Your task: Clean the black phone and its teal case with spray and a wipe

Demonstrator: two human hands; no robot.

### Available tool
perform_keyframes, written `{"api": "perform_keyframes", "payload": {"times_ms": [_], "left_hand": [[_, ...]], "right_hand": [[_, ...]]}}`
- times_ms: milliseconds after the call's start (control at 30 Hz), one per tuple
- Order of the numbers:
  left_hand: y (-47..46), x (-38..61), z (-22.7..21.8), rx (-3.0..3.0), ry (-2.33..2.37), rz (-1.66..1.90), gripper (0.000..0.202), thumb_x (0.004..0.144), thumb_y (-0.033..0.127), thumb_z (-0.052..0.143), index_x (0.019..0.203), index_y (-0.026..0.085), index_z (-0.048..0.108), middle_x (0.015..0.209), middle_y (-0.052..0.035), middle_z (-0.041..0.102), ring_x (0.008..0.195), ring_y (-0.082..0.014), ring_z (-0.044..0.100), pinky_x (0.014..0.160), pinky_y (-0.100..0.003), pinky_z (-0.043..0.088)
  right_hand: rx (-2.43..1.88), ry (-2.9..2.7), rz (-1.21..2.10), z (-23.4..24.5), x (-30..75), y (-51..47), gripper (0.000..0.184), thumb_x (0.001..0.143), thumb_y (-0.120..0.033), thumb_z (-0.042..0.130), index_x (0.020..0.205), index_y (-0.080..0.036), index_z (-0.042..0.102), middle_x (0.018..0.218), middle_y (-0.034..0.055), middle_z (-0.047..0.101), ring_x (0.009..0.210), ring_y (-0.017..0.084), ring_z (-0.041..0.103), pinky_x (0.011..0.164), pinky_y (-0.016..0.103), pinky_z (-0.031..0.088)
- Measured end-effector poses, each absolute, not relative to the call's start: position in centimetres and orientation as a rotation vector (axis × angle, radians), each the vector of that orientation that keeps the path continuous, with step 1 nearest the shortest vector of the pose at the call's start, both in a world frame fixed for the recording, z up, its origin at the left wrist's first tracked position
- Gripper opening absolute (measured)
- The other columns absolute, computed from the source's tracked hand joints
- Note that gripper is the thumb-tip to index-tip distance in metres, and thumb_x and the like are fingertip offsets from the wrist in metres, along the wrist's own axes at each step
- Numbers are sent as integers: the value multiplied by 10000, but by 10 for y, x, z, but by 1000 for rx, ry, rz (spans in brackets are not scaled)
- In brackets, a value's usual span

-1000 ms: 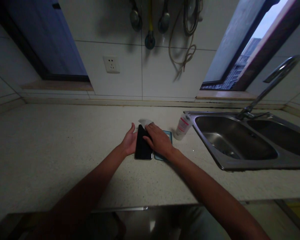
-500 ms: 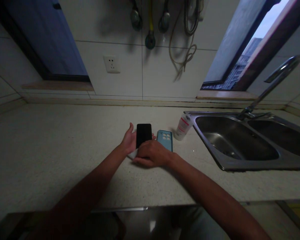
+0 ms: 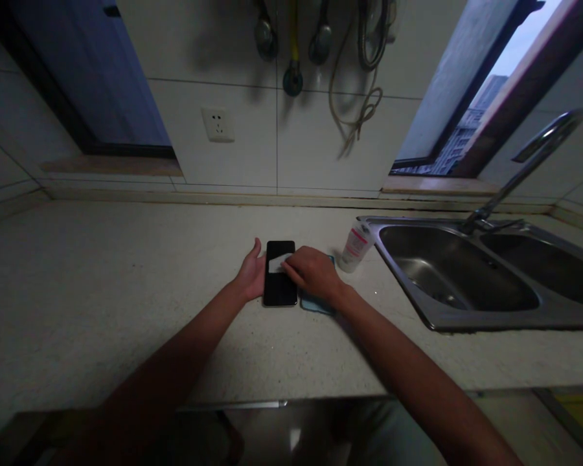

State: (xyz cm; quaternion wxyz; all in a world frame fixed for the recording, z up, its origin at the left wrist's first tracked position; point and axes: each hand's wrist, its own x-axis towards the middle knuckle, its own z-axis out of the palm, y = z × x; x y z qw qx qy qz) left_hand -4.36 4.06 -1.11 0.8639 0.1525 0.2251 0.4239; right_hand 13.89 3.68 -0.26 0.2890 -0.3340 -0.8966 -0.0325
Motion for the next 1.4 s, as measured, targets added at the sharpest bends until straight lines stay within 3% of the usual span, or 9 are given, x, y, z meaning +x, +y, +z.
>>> {"api": "perform_keyframes", "payload": {"times_ms": [200, 300, 533, 667, 833, 1033, 1200, 1400], "left_hand": [[38, -44, -8, 320, 476, 887, 772, 937, 714, 256, 1255, 122, 635, 1045, -194, 744, 973, -337, 716, 957, -526, 498], [38, -44, -8, 322, 503, 884, 771, 945, 706, 244, 1254, 110, 623, 1023, -194, 745, 977, -345, 717, 952, -559, 496], [38, -46, -11, 361, 456, 896, 759, 943, 702, 289, 1245, 92, 625, 993, -210, 745, 970, -359, 717, 919, -588, 507], [38, -46, -11, 367, 494, 915, 708, 952, 678, 330, 1194, 98, 655, 942, -192, 752, 893, -333, 734, 878, -545, 540], [40, -46, -8, 367, 552, 911, 492, 960, 550, 476, 1089, 125, 687, 849, -138, 756, 757, -274, 737, 810, -462, 572], [37, -39, -6, 401, 735, 956, 255, 885, 378, 657, 881, 127, 705, 690, -83, 722, 583, -194, 679, 593, -298, 531], [34, -35, -6, 380, 779, 1024, 289, 834, 424, 714, 799, 138, 686, 634, -60, 686, 513, -163, 626, 547, -279, 486], [34, -38, -2, 332, 725, 1096, 467, 918, 568, 509, 822, 147, 686, 644, -62, 672, 540, -177, 614, 599, -307, 495]], "right_hand": [[-1046, -2134, 74, -13, 141, 45, 343, 986, -413, 519, 1191, -201, 694, 1142, 149, 732, 1074, 300, 675, 933, 488, 535], [-1050, -1967, 282, -17, 138, 46, 382, 953, -424, 563, 1229, -190, 685, 1202, 156, 719, 1035, 288, 704, 890, 477, 571], [-1105, -1572, 790, -17, 132, 46, 427, 867, -488, 660, 1125, -150, 703, 808, 78, 756, 640, 195, 700, 651, 354, 586], [-1060, -1506, 885, -16, 131, 45, 382, 815, -492, 716, 1007, -162, 715, 796, 62, 744, 631, 180, 686, 643, 336, 575], [-1032, -1455, 987, -14, 128, 44, 392, 736, -472, 787, 992, -184, 712, 856, 57, 751, 610, 163, 679, 636, 332, 586], [-966, -1448, 1029, -10, 124, 39, 360, 719, -445, 801, 950, -187, 703, 825, 36, 733, 633, 153, 672, 658, 331, 586], [-942, -1506, 1055, -8, 123, 34, 344, 726, -464, 792, 920, -199, 689, 817, 31, 727, 726, 169, 684, 726, 352, 585], [-950, -1540, 1083, -10, 124, 35, 343, 710, -484, 799, 791, -202, 622, 730, -6, 675, 644, 139, 624, 651, 311, 530]]}}
